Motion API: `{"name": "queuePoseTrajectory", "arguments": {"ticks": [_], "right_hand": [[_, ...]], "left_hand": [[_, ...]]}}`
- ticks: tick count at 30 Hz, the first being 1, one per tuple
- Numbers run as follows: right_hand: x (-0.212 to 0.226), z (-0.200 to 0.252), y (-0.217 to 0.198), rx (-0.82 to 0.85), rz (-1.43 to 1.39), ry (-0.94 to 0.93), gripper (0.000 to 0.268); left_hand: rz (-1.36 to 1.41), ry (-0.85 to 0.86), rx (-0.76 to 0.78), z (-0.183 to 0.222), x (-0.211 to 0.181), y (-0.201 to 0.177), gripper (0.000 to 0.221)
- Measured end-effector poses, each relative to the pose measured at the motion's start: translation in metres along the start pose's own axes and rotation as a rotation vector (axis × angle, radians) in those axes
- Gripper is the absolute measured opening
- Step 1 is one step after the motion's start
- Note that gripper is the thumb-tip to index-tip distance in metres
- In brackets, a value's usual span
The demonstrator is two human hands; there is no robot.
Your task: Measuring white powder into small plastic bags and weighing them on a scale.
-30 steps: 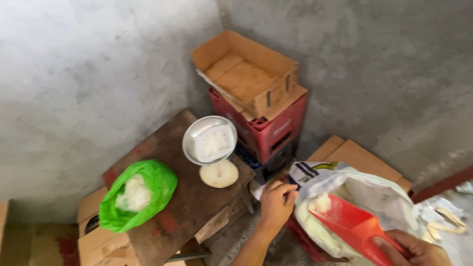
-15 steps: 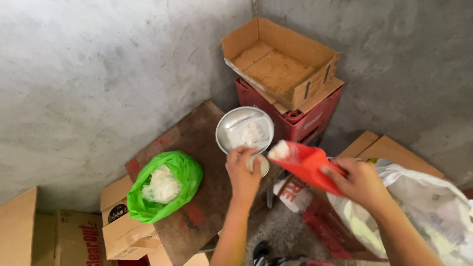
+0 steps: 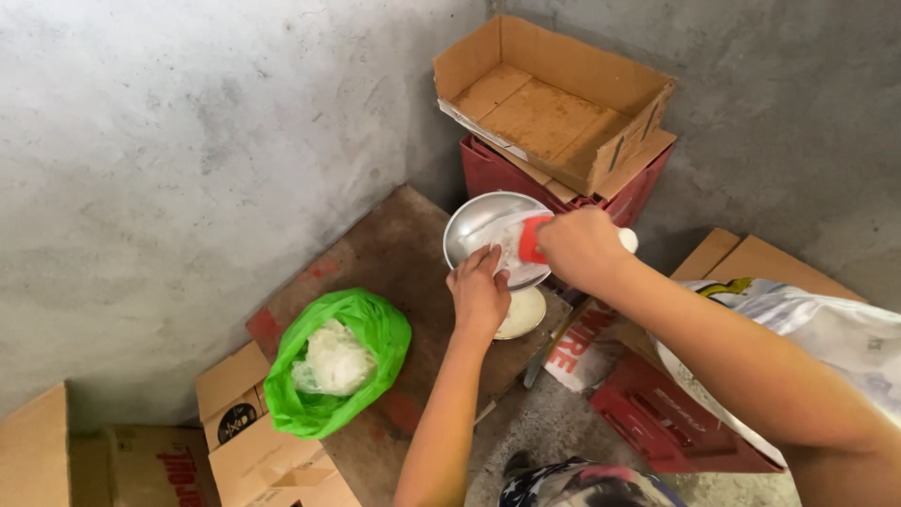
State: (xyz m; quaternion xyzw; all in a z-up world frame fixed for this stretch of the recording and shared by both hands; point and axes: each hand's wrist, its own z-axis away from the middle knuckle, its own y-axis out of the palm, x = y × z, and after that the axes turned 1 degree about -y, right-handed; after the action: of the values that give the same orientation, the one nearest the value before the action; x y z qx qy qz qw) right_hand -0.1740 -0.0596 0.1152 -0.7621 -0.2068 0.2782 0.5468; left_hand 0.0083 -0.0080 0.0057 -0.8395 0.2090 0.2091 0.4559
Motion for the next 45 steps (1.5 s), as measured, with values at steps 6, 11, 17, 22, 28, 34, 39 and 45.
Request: {"name": "queuePoseTrajectory", "arguments": {"ticks": [6,11,17,22,28,34,39,45], "right_hand": [[0.021,-0.003,-0.017,0.027,0.139,-0.060,0.008],[0.017,0.027,-0.046,0.055,0.105,0.100,0.016],[0.016,0.082,-0.066,-0.134,-0.163,0.330,0.033],[0.010,0.147,-0.050,-0.190,-0.386,0.549,0.036],[-0.018,0.229,-0.061,-0.163,-0.512,0.849,0.034],[-0.069,0.334,-0.066,-0.230,-0.491,1.031,0.033],[-0.105,0.409,-0.065,-0.100,-0.460,1.140,0.037],[-0.140,0.441,-0.010,0.144,-0.410,0.999,0.040]], "left_hand": [[0.051,0.031,0.006,0.000,0.009,-0.008,0.043],[0.114,0.033,0.017,0.005,0.011,-0.024,0.042],[0.350,0.044,-0.139,0.015,-0.019,-0.064,0.034],[0.493,0.023,-0.202,0.033,-0.061,-0.061,0.021],[0.779,-0.061,0.030,0.064,-0.133,-0.017,0.011],[0.679,0.178,-0.024,0.093,-0.198,0.025,0.012],[0.552,0.220,0.002,0.125,-0.236,0.059,0.014],[0.445,-0.062,0.246,0.159,-0.249,0.098,0.045]]}}
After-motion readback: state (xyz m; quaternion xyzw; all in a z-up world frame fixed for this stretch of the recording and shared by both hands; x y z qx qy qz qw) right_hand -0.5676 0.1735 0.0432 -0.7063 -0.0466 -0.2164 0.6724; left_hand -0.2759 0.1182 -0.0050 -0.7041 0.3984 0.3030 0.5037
